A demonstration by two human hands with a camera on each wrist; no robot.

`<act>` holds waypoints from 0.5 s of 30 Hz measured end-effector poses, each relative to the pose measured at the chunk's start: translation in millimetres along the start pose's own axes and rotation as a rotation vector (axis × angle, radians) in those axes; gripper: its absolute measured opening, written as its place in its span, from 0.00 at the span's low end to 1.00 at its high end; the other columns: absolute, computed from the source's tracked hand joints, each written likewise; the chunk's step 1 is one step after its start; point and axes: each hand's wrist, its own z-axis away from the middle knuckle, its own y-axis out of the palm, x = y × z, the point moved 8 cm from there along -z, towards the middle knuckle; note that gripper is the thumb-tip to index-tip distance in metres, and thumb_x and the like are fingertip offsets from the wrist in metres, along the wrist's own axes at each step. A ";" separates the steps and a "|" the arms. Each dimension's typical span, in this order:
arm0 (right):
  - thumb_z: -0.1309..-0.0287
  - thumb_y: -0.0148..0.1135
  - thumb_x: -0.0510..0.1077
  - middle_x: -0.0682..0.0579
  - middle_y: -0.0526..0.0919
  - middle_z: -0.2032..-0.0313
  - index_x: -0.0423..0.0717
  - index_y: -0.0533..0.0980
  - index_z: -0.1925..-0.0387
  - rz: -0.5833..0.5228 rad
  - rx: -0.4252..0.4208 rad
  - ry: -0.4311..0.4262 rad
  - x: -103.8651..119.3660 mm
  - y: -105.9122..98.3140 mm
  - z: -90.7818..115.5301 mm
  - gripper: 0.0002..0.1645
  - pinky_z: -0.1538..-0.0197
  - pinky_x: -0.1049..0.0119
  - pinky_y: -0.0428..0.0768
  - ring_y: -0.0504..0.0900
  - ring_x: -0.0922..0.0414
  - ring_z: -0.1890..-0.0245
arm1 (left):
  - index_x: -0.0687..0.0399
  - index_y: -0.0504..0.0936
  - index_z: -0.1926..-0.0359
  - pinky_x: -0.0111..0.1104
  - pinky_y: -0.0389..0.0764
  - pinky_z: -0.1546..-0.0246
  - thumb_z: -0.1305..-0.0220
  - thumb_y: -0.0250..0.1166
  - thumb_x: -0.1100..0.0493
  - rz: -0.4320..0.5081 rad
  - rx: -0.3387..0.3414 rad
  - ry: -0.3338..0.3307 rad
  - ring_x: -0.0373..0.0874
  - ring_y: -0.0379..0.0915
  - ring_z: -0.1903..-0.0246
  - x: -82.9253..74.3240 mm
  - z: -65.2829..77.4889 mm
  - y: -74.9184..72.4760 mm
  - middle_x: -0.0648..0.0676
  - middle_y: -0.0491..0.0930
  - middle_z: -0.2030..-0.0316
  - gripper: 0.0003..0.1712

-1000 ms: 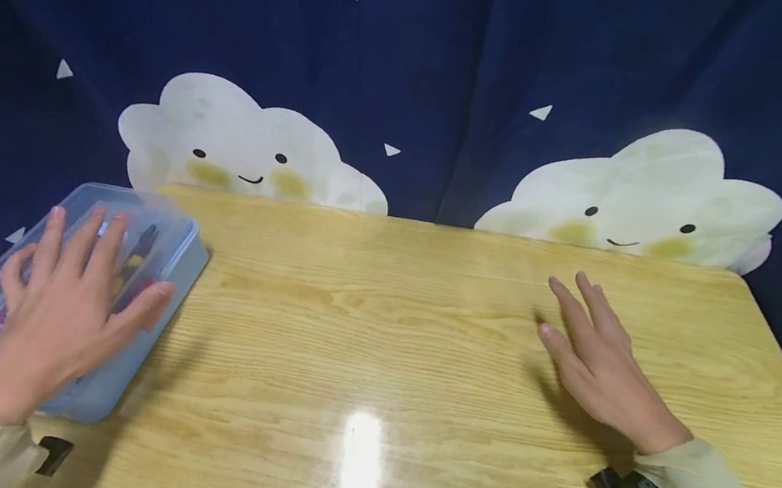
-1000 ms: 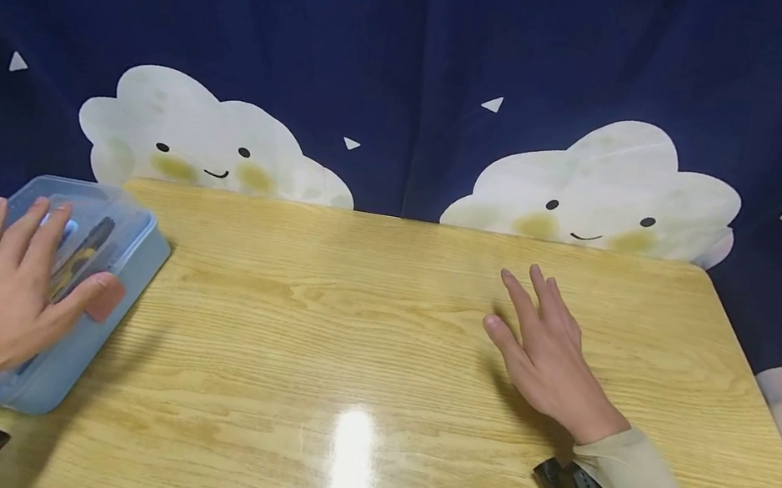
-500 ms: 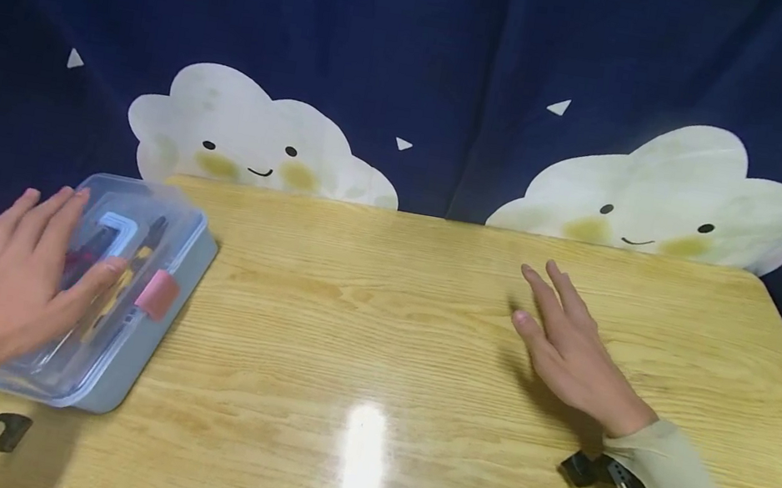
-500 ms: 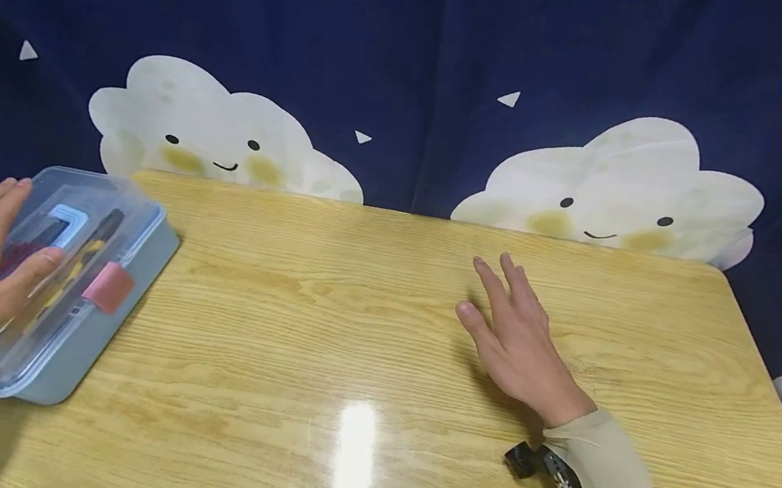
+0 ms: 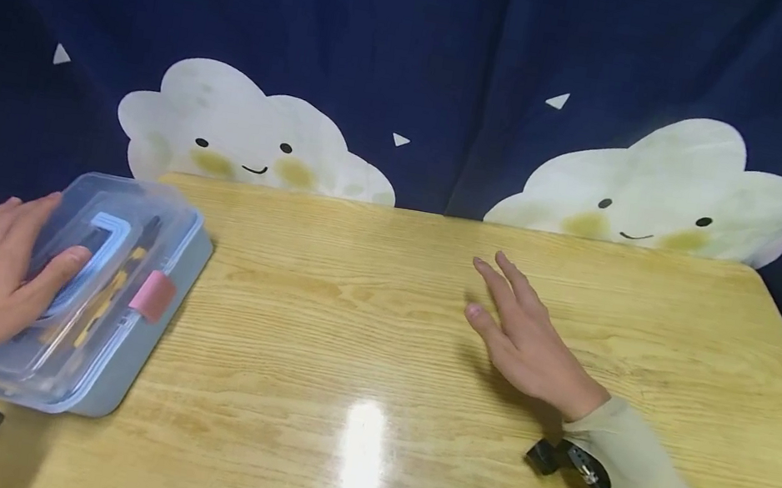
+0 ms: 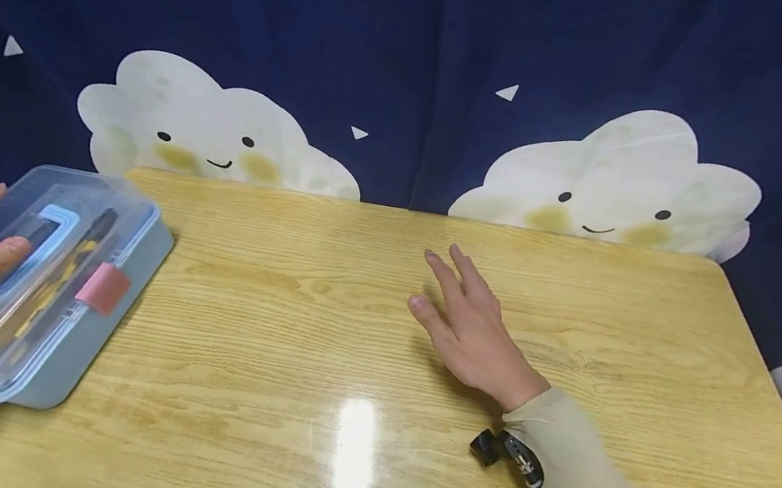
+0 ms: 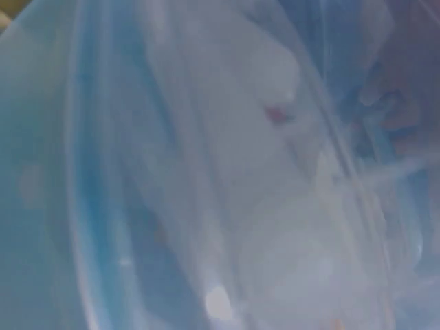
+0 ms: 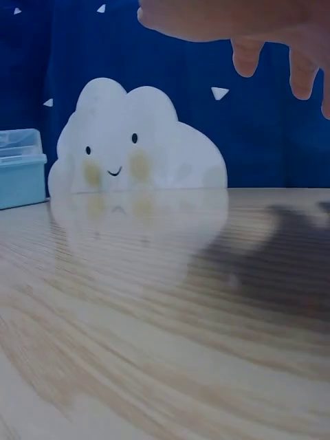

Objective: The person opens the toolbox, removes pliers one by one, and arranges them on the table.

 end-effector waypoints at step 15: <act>0.20 0.42 0.64 0.48 0.44 0.16 0.64 0.48 0.17 -0.089 0.014 -0.086 35.8 22.7 -17.5 0.38 0.24 0.28 0.56 0.49 0.41 0.17 | 0.65 0.38 0.18 0.69 0.37 0.22 0.21 0.42 0.34 -0.046 0.053 -0.120 0.76 0.34 0.21 25.0 0.1 1.7 0.77 0.38 0.21 0.50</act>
